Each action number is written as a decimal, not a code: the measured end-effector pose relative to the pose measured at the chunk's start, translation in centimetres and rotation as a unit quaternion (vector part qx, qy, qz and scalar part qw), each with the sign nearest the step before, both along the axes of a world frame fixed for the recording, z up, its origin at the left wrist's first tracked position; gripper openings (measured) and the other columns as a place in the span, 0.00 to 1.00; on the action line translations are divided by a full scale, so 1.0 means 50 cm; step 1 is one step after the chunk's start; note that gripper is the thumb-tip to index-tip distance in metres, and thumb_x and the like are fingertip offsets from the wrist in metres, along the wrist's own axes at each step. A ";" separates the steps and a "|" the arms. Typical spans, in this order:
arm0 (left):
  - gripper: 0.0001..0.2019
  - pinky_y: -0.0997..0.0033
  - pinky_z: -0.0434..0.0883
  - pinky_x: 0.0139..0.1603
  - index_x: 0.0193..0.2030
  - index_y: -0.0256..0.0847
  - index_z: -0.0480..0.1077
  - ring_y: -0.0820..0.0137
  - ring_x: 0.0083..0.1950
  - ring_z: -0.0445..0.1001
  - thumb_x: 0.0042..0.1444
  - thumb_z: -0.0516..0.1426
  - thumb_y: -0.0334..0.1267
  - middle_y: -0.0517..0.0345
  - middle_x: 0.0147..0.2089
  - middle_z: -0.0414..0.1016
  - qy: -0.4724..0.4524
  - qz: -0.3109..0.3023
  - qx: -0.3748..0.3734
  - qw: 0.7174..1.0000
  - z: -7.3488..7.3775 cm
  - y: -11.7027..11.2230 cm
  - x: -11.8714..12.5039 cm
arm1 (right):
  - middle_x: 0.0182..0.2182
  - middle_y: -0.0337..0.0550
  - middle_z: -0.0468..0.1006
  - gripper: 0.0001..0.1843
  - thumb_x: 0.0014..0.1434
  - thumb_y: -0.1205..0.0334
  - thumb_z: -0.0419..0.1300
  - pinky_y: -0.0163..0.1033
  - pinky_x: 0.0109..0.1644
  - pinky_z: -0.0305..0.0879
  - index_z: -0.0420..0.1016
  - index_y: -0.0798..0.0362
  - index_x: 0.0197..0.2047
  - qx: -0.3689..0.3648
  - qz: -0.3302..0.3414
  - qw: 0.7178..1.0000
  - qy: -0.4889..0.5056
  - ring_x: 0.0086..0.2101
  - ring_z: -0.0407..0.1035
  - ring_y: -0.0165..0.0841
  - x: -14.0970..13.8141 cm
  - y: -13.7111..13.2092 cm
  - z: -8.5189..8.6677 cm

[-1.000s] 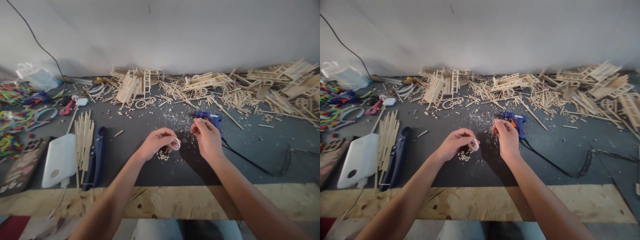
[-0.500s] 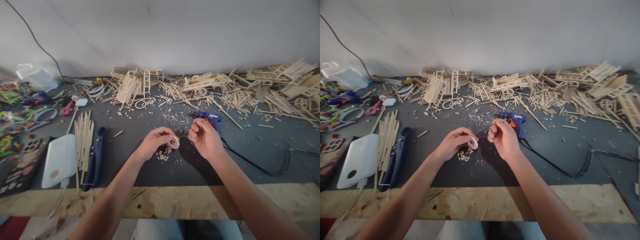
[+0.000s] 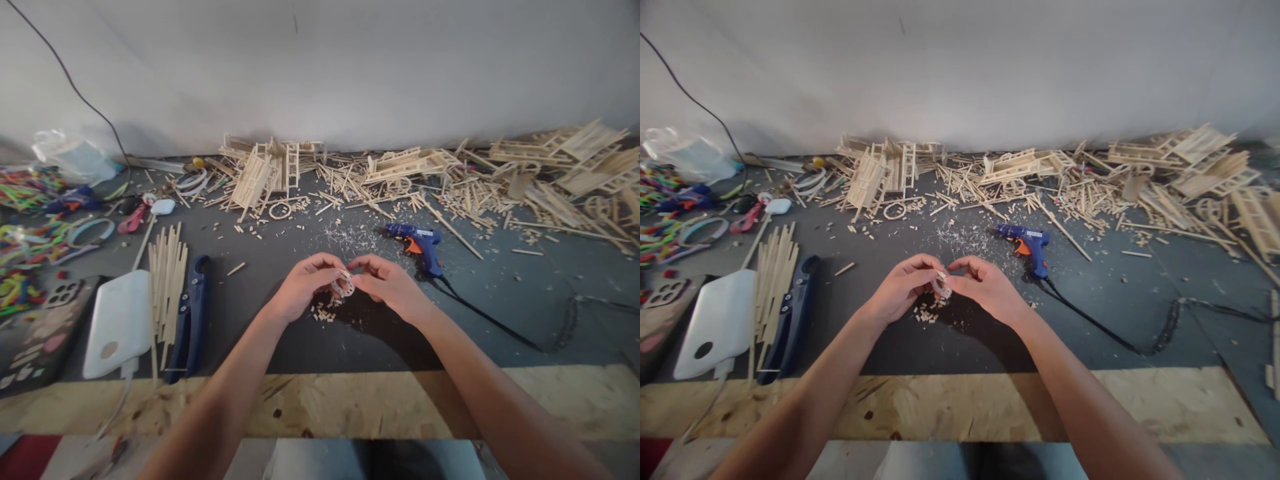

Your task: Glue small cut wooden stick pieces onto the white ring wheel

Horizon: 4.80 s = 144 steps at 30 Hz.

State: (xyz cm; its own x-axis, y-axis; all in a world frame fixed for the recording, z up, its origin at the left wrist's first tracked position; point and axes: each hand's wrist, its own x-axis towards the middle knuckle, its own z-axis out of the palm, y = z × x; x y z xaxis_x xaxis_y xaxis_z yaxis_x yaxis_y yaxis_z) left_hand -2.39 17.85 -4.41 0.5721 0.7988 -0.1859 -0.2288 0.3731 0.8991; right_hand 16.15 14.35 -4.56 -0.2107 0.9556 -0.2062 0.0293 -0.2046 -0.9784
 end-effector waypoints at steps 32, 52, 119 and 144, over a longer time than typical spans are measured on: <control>0.06 0.74 0.69 0.29 0.33 0.37 0.71 0.73 0.26 0.74 0.50 0.61 0.36 0.56 0.28 0.77 0.020 0.019 -0.008 1.000 0.006 0.001 0.000 | 0.34 0.43 0.79 0.09 0.49 0.62 0.59 0.36 0.32 0.71 0.63 0.51 0.23 -0.077 -0.148 0.926 0.339 0.39 0.76 0.38 0.012 0.016 0.014; 0.02 0.75 0.70 0.28 0.32 0.38 0.71 0.72 0.28 0.74 0.53 0.59 0.34 0.56 0.30 0.77 -0.059 0.070 -0.034 0.995 0.004 0.012 -0.011 | 0.15 0.27 0.48 0.13 0.49 0.66 0.55 0.28 0.15 0.37 0.53 0.52 0.19 -0.147 -0.006 0.931 0.334 0.15 0.35 0.21 0.024 0.010 0.018; 0.01 0.74 0.70 0.25 0.31 0.40 0.66 0.70 0.29 0.77 0.50 0.55 0.31 0.58 0.32 0.77 -0.141 0.155 -0.126 0.970 0.026 0.020 -0.019 | 0.17 0.30 0.61 0.14 0.56 0.54 0.63 0.33 0.22 0.45 0.78 0.51 0.43 -0.035 0.140 0.990 -0.007 0.19 0.52 0.24 0.012 -0.005 0.008; 0.04 0.75 0.72 0.25 0.32 0.38 0.68 0.67 0.32 0.78 0.51 0.59 0.34 0.56 0.33 0.78 -0.090 0.052 -0.079 0.991 0.011 0.015 -0.012 | 0.14 0.29 0.66 0.20 0.53 0.58 0.60 0.44 0.47 0.72 0.53 0.49 0.18 -0.035 -0.085 0.921 0.378 0.22 0.71 0.29 0.023 0.009 0.033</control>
